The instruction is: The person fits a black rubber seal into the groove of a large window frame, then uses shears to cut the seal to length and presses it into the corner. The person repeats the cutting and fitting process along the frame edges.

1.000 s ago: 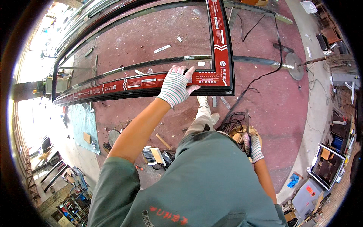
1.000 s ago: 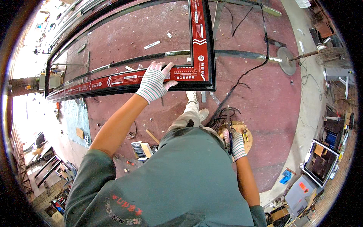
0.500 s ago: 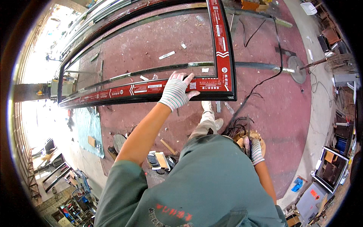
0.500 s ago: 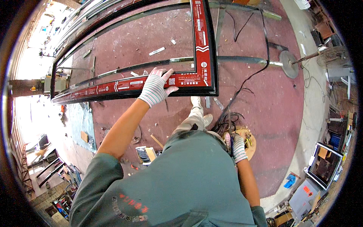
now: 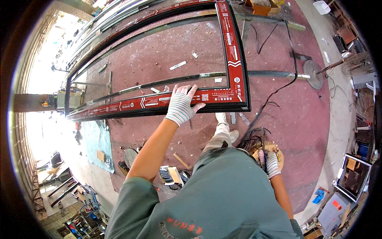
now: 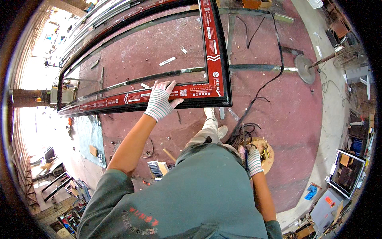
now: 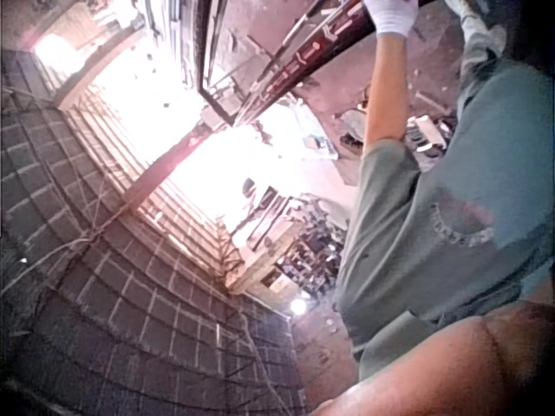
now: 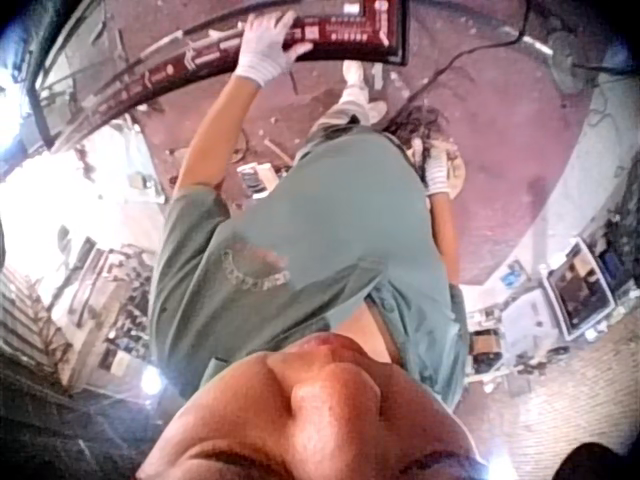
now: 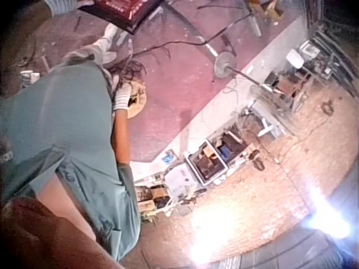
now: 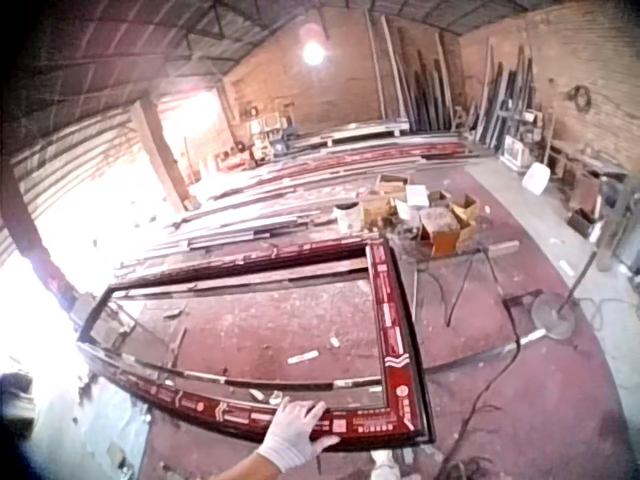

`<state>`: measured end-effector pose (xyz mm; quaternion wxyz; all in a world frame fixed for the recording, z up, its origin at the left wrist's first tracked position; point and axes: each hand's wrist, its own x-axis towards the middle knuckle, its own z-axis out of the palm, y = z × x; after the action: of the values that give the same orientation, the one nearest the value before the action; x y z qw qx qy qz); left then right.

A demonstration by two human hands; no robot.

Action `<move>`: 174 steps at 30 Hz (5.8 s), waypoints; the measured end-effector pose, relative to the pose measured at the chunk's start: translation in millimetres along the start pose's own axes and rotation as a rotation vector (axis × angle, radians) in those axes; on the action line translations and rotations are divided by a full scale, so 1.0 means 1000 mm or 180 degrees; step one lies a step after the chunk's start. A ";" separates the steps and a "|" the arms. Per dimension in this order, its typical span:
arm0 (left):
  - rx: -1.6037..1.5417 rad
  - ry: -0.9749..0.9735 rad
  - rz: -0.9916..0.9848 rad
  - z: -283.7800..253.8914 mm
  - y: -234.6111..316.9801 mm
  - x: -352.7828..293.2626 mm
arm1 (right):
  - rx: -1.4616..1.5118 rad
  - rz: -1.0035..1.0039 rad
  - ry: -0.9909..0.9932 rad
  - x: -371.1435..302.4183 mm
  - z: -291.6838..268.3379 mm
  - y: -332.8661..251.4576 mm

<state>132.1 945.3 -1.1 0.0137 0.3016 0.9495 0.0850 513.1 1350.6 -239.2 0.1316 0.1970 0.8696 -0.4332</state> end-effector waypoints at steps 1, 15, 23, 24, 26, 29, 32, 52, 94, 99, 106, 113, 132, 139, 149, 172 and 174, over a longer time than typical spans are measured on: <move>-0.0086 -0.0020 0.0045 -0.002 -0.004 0.000 | 0.0113 -0.0023 0.0044 0.000 0.005 0.010; -0.0021 0.0069 0.0143 0.002 -0.028 -0.012 | 0.0051 0.0243 -0.0234 -0.006 -0.040 -0.093; 0.0127 0.0058 -0.0040 -0.010 -0.064 -0.042 | 0.0962 0.0672 -0.0187 -0.010 -0.055 -0.101; 0.0104 0.0016 -0.0089 -0.011 -0.063 -0.042 | 0.0905 0.0589 -0.0202 -0.008 -0.054 -0.099; 0.0053 -0.0058 -0.0188 -0.011 -0.053 -0.038 | 0.0788 0.0418 -0.0230 -0.003 -0.053 -0.097; -0.0002 -0.0106 -0.0225 -0.005 -0.040 -0.026 | 0.1004 0.0716 -0.0429 0.005 -0.064 -0.121; -0.0021 -0.0073 -0.0292 -0.004 -0.032 -0.022 | 0.0459 0.0366 -0.0479 0.012 -0.070 -0.143; 0.0090 0.0163 -0.0431 -0.018 -0.104 -0.065 | 0.0768 0.0423 -0.0066 -0.003 -0.060 -0.114; -0.0313 -0.0314 0.0020 0.004 0.076 0.055 | 0.0982 0.0978 0.0003 -0.001 -0.052 -0.108; -0.0422 0.0010 -0.0015 0.017 0.090 0.063 | 0.1364 0.0995 0.0275 0.023 -0.076 -0.120; -0.0562 -0.0171 -0.0269 0.007 0.098 0.071 | 0.1354 0.0868 0.0945 0.137 -0.161 -0.175; -0.0716 -0.0295 -0.0370 -0.005 0.100 0.078 | 0.0871 0.0990 0.1221 0.273 -0.255 -0.215; 0.0147 0.0870 -0.1402 -0.039 0.217 0.143 | 0.1292 0.0683 -0.1125 0.484 -0.354 -0.188; -0.4356 0.1116 -0.3262 0.019 0.403 0.342 | 0.2391 -0.0527 -0.3015 0.413 -0.419 -0.186; -0.5056 0.1039 -0.3520 -0.015 0.508 0.378 | 0.3526 -0.0477 -0.3275 0.429 -0.477 -0.126; -0.2248 0.1165 -0.6508 0.171 0.667 0.050 | 0.3588 -0.0670 -0.2544 0.617 -0.524 -0.339; -0.1791 0.1156 -0.7034 0.162 0.681 0.048 | 0.3528 -0.1065 -0.2363 0.657 -0.517 -0.363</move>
<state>493.5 1544.8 -43.7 0.0105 -0.7245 0.6309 0.2773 -266.2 1718.7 58.7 0.2320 -0.0632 0.4357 -0.8674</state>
